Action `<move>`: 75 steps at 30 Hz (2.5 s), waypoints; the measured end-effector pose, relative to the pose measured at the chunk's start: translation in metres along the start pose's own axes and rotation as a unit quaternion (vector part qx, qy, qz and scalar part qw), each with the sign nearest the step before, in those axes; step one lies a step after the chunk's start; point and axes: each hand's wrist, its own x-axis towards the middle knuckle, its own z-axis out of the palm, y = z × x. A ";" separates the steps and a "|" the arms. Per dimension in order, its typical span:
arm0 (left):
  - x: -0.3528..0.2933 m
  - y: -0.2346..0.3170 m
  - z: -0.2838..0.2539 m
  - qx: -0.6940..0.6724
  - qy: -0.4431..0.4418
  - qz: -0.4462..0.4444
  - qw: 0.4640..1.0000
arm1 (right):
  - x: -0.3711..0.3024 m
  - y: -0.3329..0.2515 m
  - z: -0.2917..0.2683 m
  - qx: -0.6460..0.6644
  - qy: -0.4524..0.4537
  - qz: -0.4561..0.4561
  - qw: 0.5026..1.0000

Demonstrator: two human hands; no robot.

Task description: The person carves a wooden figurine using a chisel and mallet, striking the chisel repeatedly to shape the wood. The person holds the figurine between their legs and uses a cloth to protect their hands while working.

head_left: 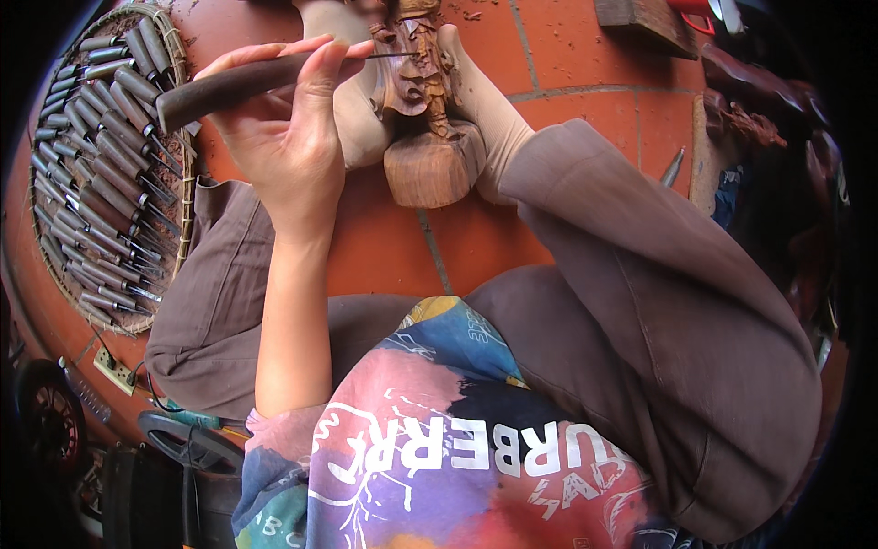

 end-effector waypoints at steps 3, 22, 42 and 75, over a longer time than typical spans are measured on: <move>0.002 0.004 0.004 0.016 -0.011 -0.011 1.000 | 0.000 0.000 -0.002 0.019 -0.004 -0.003 1.000; 0.007 0.014 0.019 0.097 -0.056 0.076 0.991 | -0.011 -0.014 0.006 0.123 -0.022 0.050 0.991; 0.026 0.067 0.043 0.205 -0.468 -0.083 0.856 | -0.214 -0.149 0.053 -0.883 -0.083 -0.338 0.314; -0.018 -0.008 0.041 0.026 -0.426 0.109 0.898 | -0.180 -0.121 0.064 -0.927 -0.106 -0.221 0.285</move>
